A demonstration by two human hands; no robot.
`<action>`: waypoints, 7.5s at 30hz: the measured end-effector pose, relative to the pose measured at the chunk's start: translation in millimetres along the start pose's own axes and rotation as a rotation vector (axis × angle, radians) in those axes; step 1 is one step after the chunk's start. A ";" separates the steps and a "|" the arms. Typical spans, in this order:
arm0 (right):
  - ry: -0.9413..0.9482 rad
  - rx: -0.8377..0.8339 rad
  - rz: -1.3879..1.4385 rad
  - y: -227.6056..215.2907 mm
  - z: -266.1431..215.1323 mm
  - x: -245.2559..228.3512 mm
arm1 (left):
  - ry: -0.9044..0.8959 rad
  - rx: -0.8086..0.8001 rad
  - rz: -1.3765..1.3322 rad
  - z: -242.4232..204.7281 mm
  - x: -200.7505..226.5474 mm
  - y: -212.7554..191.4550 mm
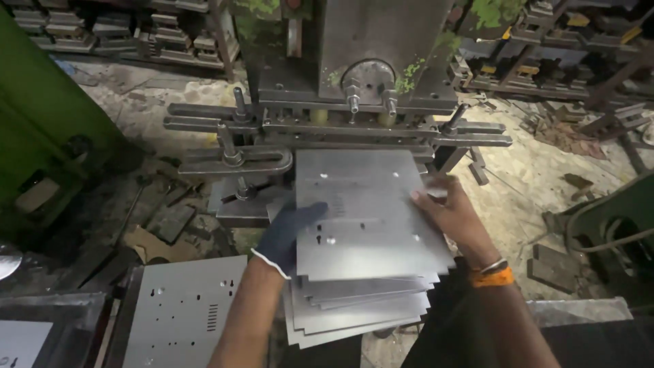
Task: Stamping metal plates using an industrial press machine and stacking them.
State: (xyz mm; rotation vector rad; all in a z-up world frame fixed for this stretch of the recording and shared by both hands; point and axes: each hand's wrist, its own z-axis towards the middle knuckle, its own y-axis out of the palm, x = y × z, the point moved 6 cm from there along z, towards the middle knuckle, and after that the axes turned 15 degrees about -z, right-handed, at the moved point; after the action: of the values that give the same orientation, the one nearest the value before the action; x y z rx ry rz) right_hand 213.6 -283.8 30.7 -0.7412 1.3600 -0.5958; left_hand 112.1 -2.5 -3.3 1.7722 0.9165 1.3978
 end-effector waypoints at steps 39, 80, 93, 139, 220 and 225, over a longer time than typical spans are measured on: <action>0.164 -0.078 0.666 35.8 -2.9 -10.9 | 0.116 0.263 -0.062 28.1 3.4 -45.9; -0.169 -0.061 -0.391 67.0 -64.3 26.4 | 0.898 0.316 1.582 -109.3 -31.5 5.9; -0.783 -0.165 -0.563 131.0 26.4 -87.2 | 0.966 -0.160 1.588 -128.7 -95.6 83.7; 0.639 -0.799 0.540 453.5 -277.8 -82.9 | 0.345 1.420 1.595 -263.7 58.0 -253.5; -0.753 -0.276 -0.555 67.5 -36.6 -109.7 | -0.215 -0.134 -0.127 -60.5 -34.3 17.8; -0.383 -0.068 -0.384 -0.9 -31.8 -66.4 | -0.095 -0.106 0.045 -35.1 -26.5 12.8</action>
State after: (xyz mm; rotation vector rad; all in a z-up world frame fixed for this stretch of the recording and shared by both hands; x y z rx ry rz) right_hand 173.6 -238.1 72.4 -1.1229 0.8923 -0.6683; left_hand 74.6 -28.5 0.9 1.7723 0.7435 1.3529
